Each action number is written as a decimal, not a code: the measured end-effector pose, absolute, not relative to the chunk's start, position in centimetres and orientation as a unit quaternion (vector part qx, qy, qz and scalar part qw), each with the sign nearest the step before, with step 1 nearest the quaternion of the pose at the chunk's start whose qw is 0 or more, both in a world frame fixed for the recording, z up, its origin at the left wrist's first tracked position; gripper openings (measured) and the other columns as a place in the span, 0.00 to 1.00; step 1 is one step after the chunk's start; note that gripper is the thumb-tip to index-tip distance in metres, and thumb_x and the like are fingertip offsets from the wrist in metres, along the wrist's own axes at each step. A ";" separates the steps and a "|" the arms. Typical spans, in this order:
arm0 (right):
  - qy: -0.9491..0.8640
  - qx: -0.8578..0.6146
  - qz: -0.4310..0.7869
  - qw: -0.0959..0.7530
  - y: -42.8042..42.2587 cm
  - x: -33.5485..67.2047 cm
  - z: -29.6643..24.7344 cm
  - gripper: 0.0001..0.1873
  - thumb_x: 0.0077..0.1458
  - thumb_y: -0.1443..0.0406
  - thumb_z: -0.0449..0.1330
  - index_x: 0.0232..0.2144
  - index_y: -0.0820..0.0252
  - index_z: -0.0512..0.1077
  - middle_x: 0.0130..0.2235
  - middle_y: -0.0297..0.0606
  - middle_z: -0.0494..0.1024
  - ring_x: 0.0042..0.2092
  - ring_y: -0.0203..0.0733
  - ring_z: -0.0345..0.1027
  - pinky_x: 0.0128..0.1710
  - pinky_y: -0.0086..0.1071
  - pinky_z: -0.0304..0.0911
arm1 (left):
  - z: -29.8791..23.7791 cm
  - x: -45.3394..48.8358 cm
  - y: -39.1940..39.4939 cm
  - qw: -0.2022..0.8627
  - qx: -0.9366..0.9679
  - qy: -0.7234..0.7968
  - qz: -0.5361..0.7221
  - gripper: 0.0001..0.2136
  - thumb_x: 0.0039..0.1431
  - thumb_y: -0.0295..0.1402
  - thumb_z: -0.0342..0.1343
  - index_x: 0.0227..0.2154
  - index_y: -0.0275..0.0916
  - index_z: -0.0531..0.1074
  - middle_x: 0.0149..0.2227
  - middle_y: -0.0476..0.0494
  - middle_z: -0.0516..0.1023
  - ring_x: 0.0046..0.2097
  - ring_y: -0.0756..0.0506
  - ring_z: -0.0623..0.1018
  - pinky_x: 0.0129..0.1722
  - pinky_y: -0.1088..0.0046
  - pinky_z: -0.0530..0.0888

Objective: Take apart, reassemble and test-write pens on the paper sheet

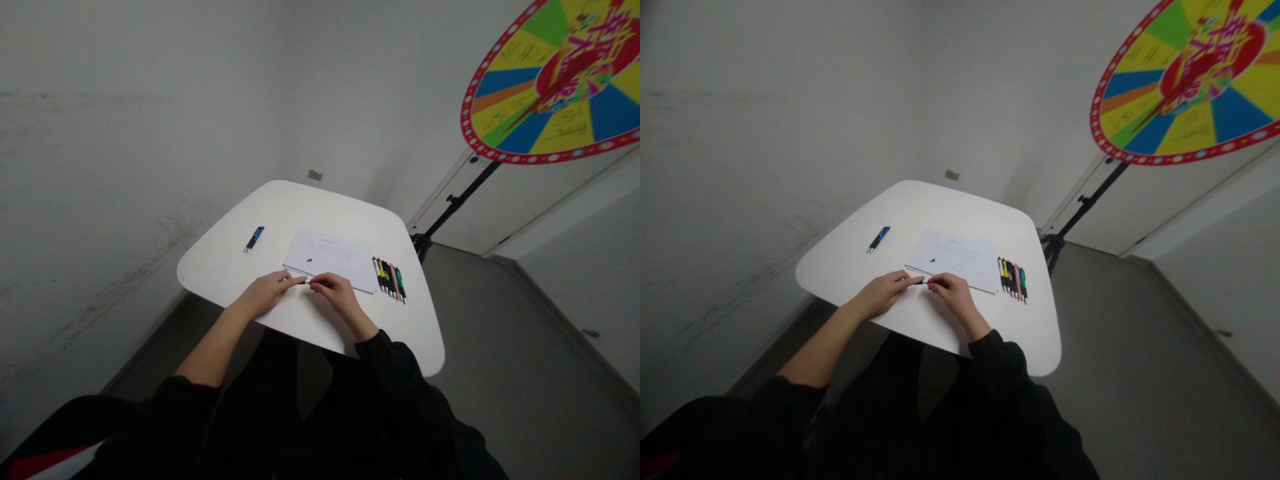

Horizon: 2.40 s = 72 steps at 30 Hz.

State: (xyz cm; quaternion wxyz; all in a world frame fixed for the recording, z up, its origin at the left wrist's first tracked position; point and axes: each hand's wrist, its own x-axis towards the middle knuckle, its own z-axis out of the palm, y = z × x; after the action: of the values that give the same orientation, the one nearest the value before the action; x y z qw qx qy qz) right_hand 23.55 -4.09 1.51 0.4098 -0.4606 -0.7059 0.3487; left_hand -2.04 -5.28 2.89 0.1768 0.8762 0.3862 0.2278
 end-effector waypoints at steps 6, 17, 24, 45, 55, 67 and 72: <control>-0.737 -0.464 0.292 0.394 -3.8 23.8 1.6 0.06 0.56 0.64 0.67 0.37 0.52 0.82 0.39 0.38 0.86 0.43 0.45 0.79 0.48 0.40 0.72 | 2.3 -2.6 -4.8 0.139 0.890 0.399 0.173 0.30 0.65 0.21 0.46 0.66 0.55 0.67 0.48 0.42 0.74 0.48 0.42 0.73 0.50 0.65 0.72; -0.777 -0.459 0.231 0.363 -3.5 24.1 1.7 0.06 0.59 0.63 0.65 0.38 0.51 0.83 0.38 0.38 0.85 0.41 0.46 0.79 0.46 0.40 0.72 | 1.5 -3.3 -4.5 0.143 0.886 0.406 0.171 0.28 0.66 0.23 0.44 0.65 0.53 0.68 0.47 0.43 0.73 0.49 0.42 0.72 0.52 0.65 0.71; -0.810 -0.444 0.161 0.348 -3.3 24.9 2.3 0.07 0.63 0.61 0.63 0.37 0.52 0.82 0.38 0.40 0.83 0.40 0.44 0.76 0.43 0.38 0.70 | 1.4 -3.9 -4.5 0.132 0.886 0.413 0.167 0.30 0.65 0.22 0.44 0.66 0.53 0.67 0.47 0.44 0.73 0.48 0.43 0.71 0.51 0.67 0.70; -0.636 -0.666 0.171 0.349 3.8 23.0 1.8 0.06 0.52 0.63 0.64 0.29 0.57 0.81 0.31 0.41 0.83 0.35 0.45 0.76 0.39 0.35 0.66 | 0.3 -4.8 -4.7 0.086 0.883 0.429 0.169 0.29 0.66 0.21 0.44 0.65 0.56 0.67 0.46 0.44 0.72 0.46 0.43 0.70 0.45 0.68 0.71; -0.618 -0.704 0.197 0.291 3.3 22.6 1.4 0.07 0.50 0.64 0.62 0.26 0.60 0.80 0.26 0.41 0.80 0.30 0.44 0.71 0.34 0.34 0.60 | 0.4 -4.5 -4.7 0.076 0.887 0.427 0.161 0.28 0.67 0.22 0.44 0.65 0.54 0.67 0.46 0.43 0.71 0.45 0.43 0.70 0.45 0.69 0.70; -0.611 -0.725 0.185 0.258 3.1 22.2 2.1 0.08 0.53 0.64 0.64 0.32 0.61 0.83 0.32 0.42 0.84 0.34 0.42 0.74 0.34 0.30 0.59 | 0.5 -4.3 -4.8 0.039 0.895 0.425 0.131 0.28 0.68 0.22 0.44 0.67 0.54 0.63 0.48 0.44 0.71 0.46 0.43 0.70 0.44 0.68 0.71; -0.615 -0.717 0.183 0.272 2.9 22.2 2.0 0.09 0.54 0.64 0.64 0.32 0.61 0.83 0.32 0.42 0.84 0.35 0.43 0.74 0.35 0.31 0.60 | 0.6 -4.2 -4.9 0.039 0.893 0.428 0.132 0.28 0.68 0.21 0.44 0.65 0.53 0.65 0.47 0.44 0.72 0.46 0.43 0.71 0.44 0.68 0.70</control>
State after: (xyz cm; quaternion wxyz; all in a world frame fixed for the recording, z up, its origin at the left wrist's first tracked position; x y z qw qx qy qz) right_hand 22.22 2.91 2.00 0.2724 -0.7175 -0.6146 0.1825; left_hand -4.23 -4.93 0.63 0.0393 0.8933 0.4278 0.1324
